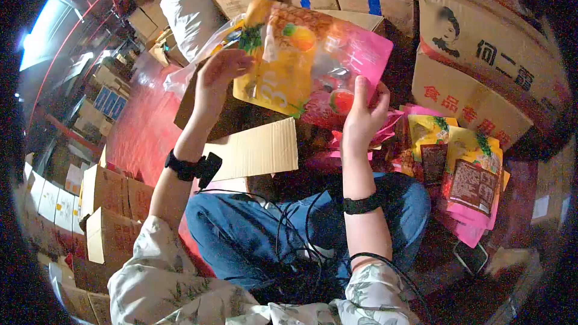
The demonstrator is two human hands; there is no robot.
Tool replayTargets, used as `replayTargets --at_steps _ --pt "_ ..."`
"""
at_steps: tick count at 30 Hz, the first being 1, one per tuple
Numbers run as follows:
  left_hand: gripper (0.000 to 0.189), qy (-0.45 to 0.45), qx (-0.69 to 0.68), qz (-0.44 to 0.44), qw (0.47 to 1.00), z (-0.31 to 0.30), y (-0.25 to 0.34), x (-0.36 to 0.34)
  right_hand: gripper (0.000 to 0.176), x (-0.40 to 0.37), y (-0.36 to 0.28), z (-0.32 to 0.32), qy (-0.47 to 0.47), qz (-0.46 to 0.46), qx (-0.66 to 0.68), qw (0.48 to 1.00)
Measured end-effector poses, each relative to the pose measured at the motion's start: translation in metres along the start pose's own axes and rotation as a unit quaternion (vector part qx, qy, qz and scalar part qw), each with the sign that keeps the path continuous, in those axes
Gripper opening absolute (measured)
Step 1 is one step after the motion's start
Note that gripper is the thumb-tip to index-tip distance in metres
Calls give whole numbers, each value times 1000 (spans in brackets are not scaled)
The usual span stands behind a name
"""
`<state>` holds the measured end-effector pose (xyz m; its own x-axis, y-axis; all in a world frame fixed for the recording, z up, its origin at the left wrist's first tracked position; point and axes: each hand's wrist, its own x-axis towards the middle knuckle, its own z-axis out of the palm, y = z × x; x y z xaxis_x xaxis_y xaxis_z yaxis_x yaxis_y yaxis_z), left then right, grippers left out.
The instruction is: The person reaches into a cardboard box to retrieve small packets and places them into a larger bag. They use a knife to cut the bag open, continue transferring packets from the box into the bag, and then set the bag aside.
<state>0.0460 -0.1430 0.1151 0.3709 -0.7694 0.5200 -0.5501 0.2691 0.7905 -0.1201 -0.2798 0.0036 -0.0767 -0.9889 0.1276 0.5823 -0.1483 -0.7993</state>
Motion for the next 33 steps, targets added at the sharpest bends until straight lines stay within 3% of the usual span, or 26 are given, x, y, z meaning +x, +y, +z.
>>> replayTargets --at_steps 2,5,8,9,12,17,24,26,28,31,33 --pt "24 9 -124 -158 979 10 -1 -1 31 0 4 -3 -25 -70 -36 997" --pt "26 -58 -296 -266 916 -9 -32 1 29 -3 -4 -6 -44 -116 -84 989" --pt "29 -143 -123 -325 927 -2 -18 1 33 -6 -13 -6 -84 -99 -79 988" --pt "32 -226 160 -197 941 16 23 -3 33 -7 -12 -4 -96 -128 -95 982" --pt "35 -390 -61 -144 908 14 6 -5 34 -14 -8 -2 -150 -87 -73 982" --pt "35 -458 124 -21 880 16 -11 -6 32 -15 -14 -5 -156 -124 -109 974" --pt "36 -389 236 36 890 -8 -36 -16 31 -10 -5 -4 -173 -85 -76 978" --pt "37 -328 159 -14 931 -16 -35 -15 30 -7 -1 -4 -163 -74 -69 981" --pt "41 -251 -20 -119 960 -4 3 -4 30 -6 0 -2 -150 -67 -62 984" --pt "43 -97 17 -214 972 -2 23 5 29 -6 1 -1 -122 -14 -26 992" --pt "31 -75 -14 -177 981 13 49 2 29 -1 8 -2 -110 13 -39 993"
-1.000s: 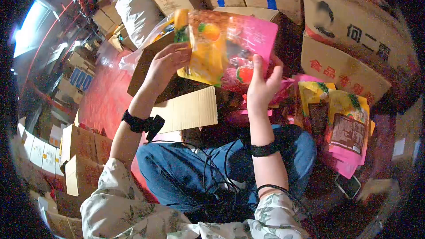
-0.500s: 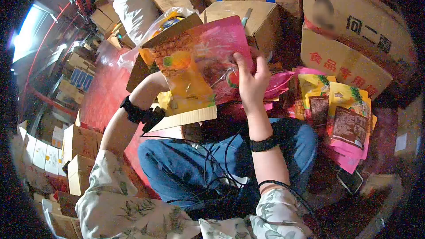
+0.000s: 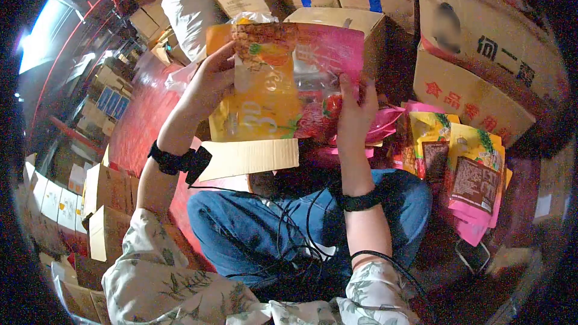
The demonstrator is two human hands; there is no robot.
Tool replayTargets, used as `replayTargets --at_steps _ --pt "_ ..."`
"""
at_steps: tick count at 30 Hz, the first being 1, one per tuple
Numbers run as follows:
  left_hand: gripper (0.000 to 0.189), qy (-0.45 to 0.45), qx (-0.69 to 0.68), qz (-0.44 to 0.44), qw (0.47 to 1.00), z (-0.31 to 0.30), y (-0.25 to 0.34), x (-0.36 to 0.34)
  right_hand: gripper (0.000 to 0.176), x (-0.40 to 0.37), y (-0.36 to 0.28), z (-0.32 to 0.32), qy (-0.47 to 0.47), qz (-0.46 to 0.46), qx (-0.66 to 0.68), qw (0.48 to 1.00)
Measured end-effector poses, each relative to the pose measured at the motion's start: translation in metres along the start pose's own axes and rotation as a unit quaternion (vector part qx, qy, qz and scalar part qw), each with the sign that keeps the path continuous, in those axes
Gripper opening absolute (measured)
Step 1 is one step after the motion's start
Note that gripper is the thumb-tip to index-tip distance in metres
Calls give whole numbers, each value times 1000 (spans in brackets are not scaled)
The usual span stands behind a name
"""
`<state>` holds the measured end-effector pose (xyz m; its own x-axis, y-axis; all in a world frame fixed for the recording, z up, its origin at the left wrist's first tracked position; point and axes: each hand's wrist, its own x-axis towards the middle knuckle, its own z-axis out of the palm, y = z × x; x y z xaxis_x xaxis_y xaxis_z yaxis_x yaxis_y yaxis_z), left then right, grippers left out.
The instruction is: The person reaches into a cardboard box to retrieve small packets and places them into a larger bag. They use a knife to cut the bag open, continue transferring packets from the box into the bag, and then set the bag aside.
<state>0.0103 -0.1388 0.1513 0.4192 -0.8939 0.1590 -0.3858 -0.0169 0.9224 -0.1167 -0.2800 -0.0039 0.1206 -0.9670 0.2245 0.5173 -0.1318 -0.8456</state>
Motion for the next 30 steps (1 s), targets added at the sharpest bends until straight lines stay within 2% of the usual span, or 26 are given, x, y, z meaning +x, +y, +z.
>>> replayTargets --at_steps 1,2,5,6,7,9,10,11,13,14,17,19,21,22,23,25,27,28,29,30 --pt "25 8 -17 18 1000 5 6 -5 29 -1 2 0 3 2 12 1000" --pt "38 -7 -25 24 999 -6 -6 0 29 -1 3 1 6 2 24 1000" --pt "35 90 -43 45 994 -10 8 -7 27 3 8 -3 38 7 -3 999" --pt "30 126 -157 120 972 -15 7 -10 26 5 11 -5 53 11 -22 998" --pt "27 199 -165 180 949 -24 2 -5 26 6 10 -7 55 29 21 998" --pt "26 239 -222 197 925 -64 -23 10 25 9 4 -9 60 64 104 991" --pt "27 291 -149 153 933 -68 -32 13 25 8 0 -9 62 92 151 982" --pt "34 247 -24 110 962 -86 -55 19 26 8 0 -11 60 89 143 984" --pt "38 48 -78 -64 994 -118 -123 29 27 11 4 -13 55 78 130 987" --pt "38 -36 88 28 995 -140 -169 29 27 13 8 -13 65 79 128 986" --pt "30 149 -44 -28 988 -88 -123 8 29 9 0 -9 81 60 126 987" --pt "26 279 -78 97 952 -63 -80 -1 29 9 1 -8 78 34 106 991" --pt "18 273 1 214 938 -40 -47 -9 27 4 -6 -6 57 22 74 995" --pt "17 231 80 223 944 -28 -35 -9 25 2 -2 -4 65 33 117 990" --pt "24 152 57 194 968 -18 -33 -5 24 0 -1 -3 66 12 86 994" --pt "27 93 39 179 979 -5 -52 11 23 -1 -2 -1 72 -38 27 996" --pt "28 45 -139 0 989 -5 -62 13 24 -4 -6 -2 55 -102 -23 993" --pt "28 42 -181 -68 980 -10 -67 16 26 -5 -9 -3 59 -100 -28 993" --pt "26 -33 -278 -54 959 -15 -71 19 27 -6 -11 -3 62 -96 -36 993" --pt "25 -47 -197 -60 977 -13 -68 19 28 -7 -13 -3 54 -103 -39 992"
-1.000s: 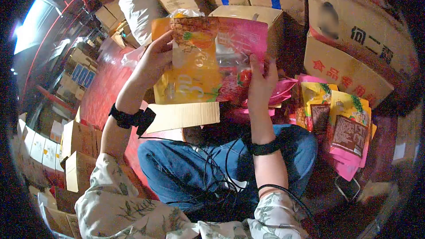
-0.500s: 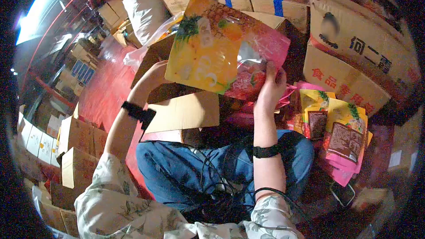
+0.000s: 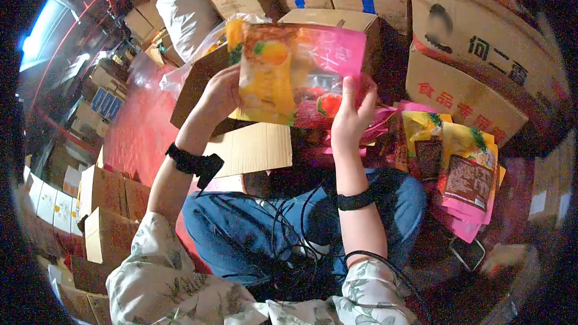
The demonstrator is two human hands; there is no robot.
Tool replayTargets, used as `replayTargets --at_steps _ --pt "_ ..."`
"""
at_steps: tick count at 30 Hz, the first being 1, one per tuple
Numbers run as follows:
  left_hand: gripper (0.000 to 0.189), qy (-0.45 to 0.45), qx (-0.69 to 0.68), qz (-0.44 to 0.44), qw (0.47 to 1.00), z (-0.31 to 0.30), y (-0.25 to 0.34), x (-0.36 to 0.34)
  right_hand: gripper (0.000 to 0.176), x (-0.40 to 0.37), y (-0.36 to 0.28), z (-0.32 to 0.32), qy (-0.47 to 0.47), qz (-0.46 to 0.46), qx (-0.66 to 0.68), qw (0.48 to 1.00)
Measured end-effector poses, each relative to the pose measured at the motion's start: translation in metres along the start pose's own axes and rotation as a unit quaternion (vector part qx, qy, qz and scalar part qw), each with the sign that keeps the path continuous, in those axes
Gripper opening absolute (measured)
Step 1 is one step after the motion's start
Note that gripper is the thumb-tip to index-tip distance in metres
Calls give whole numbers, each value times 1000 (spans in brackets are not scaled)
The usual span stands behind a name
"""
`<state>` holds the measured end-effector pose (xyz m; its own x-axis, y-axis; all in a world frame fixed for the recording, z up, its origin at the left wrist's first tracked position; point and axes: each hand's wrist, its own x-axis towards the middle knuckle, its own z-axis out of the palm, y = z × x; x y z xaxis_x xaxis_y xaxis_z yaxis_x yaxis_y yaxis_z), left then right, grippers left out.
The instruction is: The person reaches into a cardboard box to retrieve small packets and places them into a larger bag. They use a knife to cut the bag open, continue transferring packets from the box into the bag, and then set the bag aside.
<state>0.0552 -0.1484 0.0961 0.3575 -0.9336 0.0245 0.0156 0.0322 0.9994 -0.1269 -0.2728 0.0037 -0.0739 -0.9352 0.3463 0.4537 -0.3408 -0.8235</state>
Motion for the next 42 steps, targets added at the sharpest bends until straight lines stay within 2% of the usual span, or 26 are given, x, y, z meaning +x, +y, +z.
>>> replayTargets --at_steps 2,3,4,5,6,9,10,13,14,15,17,18,19,21,23,25,27,28,31,32,33,35,36,39,40,42 --pt "27 -42 207 -1 977 7 0 -7 30 -2 -2 0 -21 -8 -6 1000" --pt "29 -77 328 12 941 14 7 -11 31 -2 -1 1 -35 -13 2 999" --pt "31 -164 450 25 877 15 13 -14 32 -5 0 1 -51 -14 8 999" --pt "30 -197 372 26 907 22 18 -17 32 -7 2 2 -66 -16 16 998" --pt "30 -228 371 28 900 22 15 -16 32 -8 3 2 -76 -5 26 997" --pt "31 -264 472 22 841 10 -5 -10 30 -5 4 -1 -106 23 52 993" --pt "32 -265 506 17 821 4 -15 -8 28 -5 2 0 -92 -24 22 995" --pt "33 -263 574 3 775 -15 -42 -6 27 -3 6 -3 -106 7 16 994" --pt "34 -262 585 -4 768 -21 -49 -6 27 -3 3 -4 -112 48 -2 993" --pt "34 -259 583 -6 770 -28 -53 -8 28 -2 5 -3 -97 -5 -28 995" --pt "35 -242 547 -1 801 -40 -51 -12 30 2 8 -3 -103 -16 1 994" --pt "36 -224 501 15 836 -38 -42 -16 31 4 10 -5 -100 4 10 995" --pt "37 -203 452 36 868 -23 -24 -22 32 6 13 -6 -98 24 19 995" --pt "47 -121 367 86 918 49 33 -35 33 9 20 -5 -87 49 23 995" --pt "46 -61 230 73 968 46 31 -33 35 9 27 -3 -68 59 13 996" --pt "44 -4 216 107 971 47 33 -34 37 7 23 -2 -70 78 35 994" --pt "39 46 321 189 927 54 41 -38 38 7 22 -2 -70 92 42 992" --pt "31 99 276 149 944 59 45 -41 38 7 22 -2 -69 96 39 992" --pt "20 102 280 134 945 47 46 -41 38 11 29 -6 -49 82 21 995" --pt "10 119 253 130 951 48 47 -44 37 13 32 -7 -42 75 14 996" --pt "7 125 204 108 965 43 49 -46 37 15 28 -7 -24 92 10 995" --pt "5 134 104 63 984 23 58 -47 37 20 16 -8 15 128 2 992" --pt "9 122 40 68 989 18 65 -49 34 23 26 -12 21 108 -15 994" --pt "13 140 -102 103 979 -19 67 -43 27 22 23 -12 56 166 125 977" --pt "15 163 15 154 974 -31 61 -39 25 23 23 -13 33 147 119 981" --pt "18 201 243 246 917 -65 34 -27 26 20 19 -12 30 161 127 978"
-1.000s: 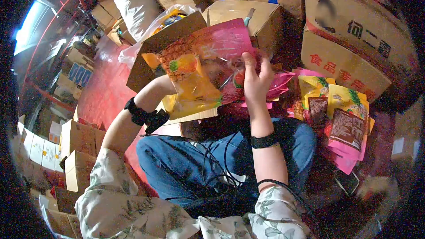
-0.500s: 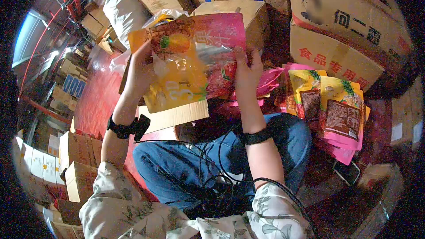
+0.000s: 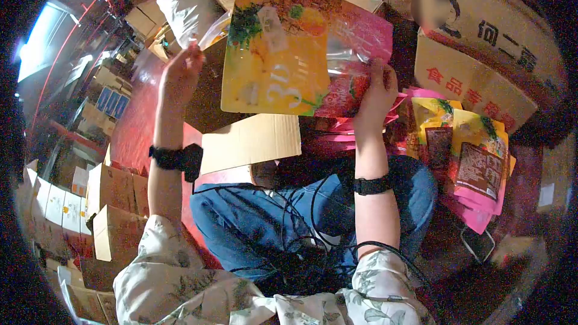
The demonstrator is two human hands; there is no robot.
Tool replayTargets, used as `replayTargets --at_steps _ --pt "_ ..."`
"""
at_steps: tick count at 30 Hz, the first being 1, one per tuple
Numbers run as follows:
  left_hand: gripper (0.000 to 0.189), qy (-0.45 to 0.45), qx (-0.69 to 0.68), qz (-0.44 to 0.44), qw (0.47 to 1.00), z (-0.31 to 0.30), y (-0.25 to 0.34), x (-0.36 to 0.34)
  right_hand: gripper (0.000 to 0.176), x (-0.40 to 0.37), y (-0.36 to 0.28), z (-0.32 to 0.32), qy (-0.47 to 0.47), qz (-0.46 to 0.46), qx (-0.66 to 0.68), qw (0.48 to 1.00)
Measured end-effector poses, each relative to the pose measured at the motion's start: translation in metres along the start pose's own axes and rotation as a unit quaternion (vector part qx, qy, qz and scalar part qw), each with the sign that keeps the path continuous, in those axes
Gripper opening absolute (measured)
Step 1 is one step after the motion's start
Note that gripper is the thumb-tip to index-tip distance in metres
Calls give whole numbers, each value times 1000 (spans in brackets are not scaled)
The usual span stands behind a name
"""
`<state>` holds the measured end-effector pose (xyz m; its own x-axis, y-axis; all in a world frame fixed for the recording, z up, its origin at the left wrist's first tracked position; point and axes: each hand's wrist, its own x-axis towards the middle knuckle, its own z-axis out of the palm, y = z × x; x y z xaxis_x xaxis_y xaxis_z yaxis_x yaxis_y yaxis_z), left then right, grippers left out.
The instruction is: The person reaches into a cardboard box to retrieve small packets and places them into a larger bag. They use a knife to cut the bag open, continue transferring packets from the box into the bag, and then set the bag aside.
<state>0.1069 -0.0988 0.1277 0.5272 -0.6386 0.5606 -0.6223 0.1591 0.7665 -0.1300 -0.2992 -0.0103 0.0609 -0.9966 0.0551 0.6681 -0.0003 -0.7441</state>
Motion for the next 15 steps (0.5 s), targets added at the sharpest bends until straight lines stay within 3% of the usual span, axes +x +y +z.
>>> replayTargets --at_steps 1,3,5,7,9,11,13,15 --pt "22 -17 -137 -95 986 -17 -35 10 26 -1 -2 1 -1 6 3 1000" --pt "32 -38 -265 -211 940 -6 -68 5 27 0 1 0 -14 -10 -3 1000" --pt "43 -126 -43 -303 944 -3 -127 -15 27 0 5 0 -10 -16 -14 1000" --pt "48 -70 -84 -340 934 2 -156 -44 28 2 5 -1 14 -20 -30 999" --pt "40 2 -6 -253 968 15 -120 -44 33 6 10 -5 0 -51 -46 998" --pt "27 113 -51 -81 989 38 -36 -41 33 -2 -5 0 3 -56 -98 994" --pt "18 120 -71 52 989 46 3 -36 32 -5 -8 3 -3 -65 -104 992" --pt "13 80 96 112 986 64 31 -30 31 -9 -5 7 -4 -86 -109 990"
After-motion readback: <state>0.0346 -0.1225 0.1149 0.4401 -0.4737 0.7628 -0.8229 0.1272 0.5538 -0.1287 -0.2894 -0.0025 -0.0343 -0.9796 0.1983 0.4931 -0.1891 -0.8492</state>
